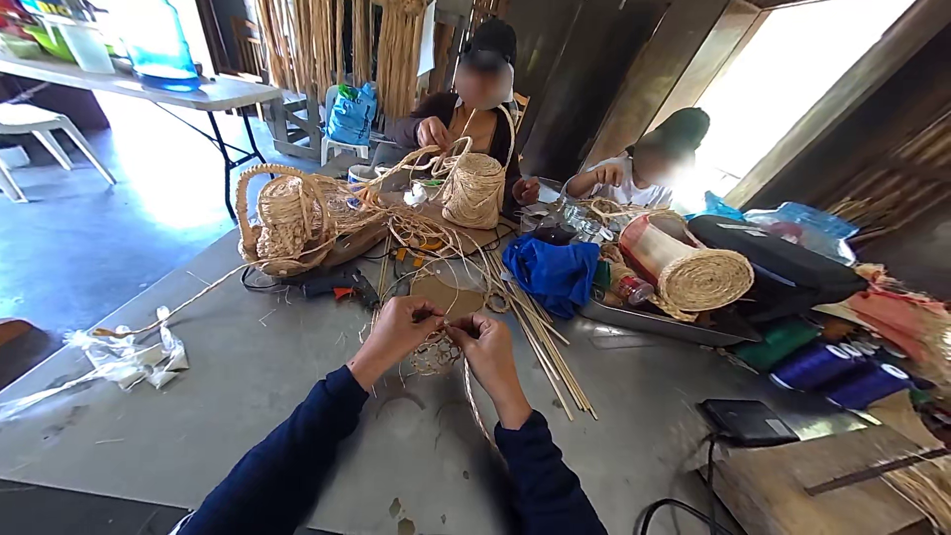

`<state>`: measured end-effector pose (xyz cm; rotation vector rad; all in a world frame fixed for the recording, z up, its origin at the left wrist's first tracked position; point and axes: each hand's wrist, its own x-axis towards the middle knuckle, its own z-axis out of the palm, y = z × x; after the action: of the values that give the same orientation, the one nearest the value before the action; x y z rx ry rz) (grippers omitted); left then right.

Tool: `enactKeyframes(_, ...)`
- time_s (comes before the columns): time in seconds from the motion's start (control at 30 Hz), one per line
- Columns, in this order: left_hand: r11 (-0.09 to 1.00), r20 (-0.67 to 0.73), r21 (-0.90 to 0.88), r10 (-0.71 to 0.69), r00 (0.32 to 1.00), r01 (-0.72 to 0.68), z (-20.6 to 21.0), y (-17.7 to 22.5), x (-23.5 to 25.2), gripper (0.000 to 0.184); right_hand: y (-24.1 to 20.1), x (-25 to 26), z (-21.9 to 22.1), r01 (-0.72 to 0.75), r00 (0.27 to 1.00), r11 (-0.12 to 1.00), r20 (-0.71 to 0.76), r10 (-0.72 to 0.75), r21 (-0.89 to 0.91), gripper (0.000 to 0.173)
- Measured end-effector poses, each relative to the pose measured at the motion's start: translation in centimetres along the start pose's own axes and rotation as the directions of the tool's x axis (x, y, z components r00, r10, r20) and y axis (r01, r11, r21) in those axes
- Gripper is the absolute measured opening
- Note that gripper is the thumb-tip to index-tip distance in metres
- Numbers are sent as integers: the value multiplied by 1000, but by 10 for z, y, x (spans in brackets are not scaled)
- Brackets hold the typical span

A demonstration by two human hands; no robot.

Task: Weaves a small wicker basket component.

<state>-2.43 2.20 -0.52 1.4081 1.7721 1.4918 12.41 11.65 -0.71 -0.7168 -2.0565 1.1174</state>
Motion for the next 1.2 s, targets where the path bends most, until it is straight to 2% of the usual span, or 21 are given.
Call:
enactKeyframes(0.13, 921, -4, -366, -144, 990, 132, 2, -1, 1, 37, 0, 0, -3, -21, 1000, 1000, -8, 21, 22, 6)
enactKeyframes(0.23, 921, -126, -383, -127, 984, 70, 2, -2, 1, 46, -1, 2, -14, 13, 996, 993, -93, -3, 115, 7)
enactKeyframes(0.3, 940, -204, -342, -75, 976, 1, 0, -8, 1, 46, 3, 7, -32, 74, 976, 954, -217, -10, 289, 6)
enactKeyframes(0.4, 935, -224, -353, -73, 972, -11, 0, -14, 4, 51, 13, 18, -61, 172, 891, 761, -429, 150, 625, 17)
enactKeyframes(0.47, 930, -213, -367, -78, 974, -6, 1, -16, 4, 53, 20, 21, -79, 210, 829, 628, -478, 292, 749, 21)
enactKeyframes(0.63, 901, -163, -434, -94, 982, 14, 1, -20, 5, 51, 41, 24, -102, 269, 799, 377, -424, 426, 886, 18)
enactKeyframes(0.73, 886, -156, -463, -99, 983, 16, -1, -26, 8, 53, 37, 21, -102, 312, 827, 138, -340, 448, 940, 27)
enactKeyframes(0.8, 882, -164, -471, -116, 980, 25, -1, -29, 9, 54, 40, 18, -100, 344, 882, -36, -309, 356, 938, 36)
enactKeyframes(0.83, 883, -170, -469, -120, 978, 27, -1, -31, 9, 54, 44, 17, -99, 351, 911, -107, -312, 271, 930, 35)
enactKeyframes(0.9, 887, -182, -462, -117, 976, 20, 0, -35, 10, 54, 53, 14, -102, 344, 939, -226, -335, 82, 911, 12)
enactKeyframes(0.93, 886, -184, -463, -116, 976, 18, 0, -37, 11, 55, 54, 13, -106, 330, 939, -260, -343, -2, 907, 3)
enactKeyframes(1.0, 888, -186, -459, -95, 978, -1, 0, -40, 11, 54, 51, 9, -113, 311, 924, -310, -362, -122, 898, 15)
enactKeyframes(1.1, 899, -189, -439, -77, 979, -14, 2, -42, 10, 53, 48, 5, -119, 278, 894, -370, -380, -237, 886, 12)
enactKeyframes(1.2, 910, -173, -415, -64, 983, -14, 2, -45, 12, 52, 50, 5, -125, 247, 873, -366, -370, -317, 897, 10)
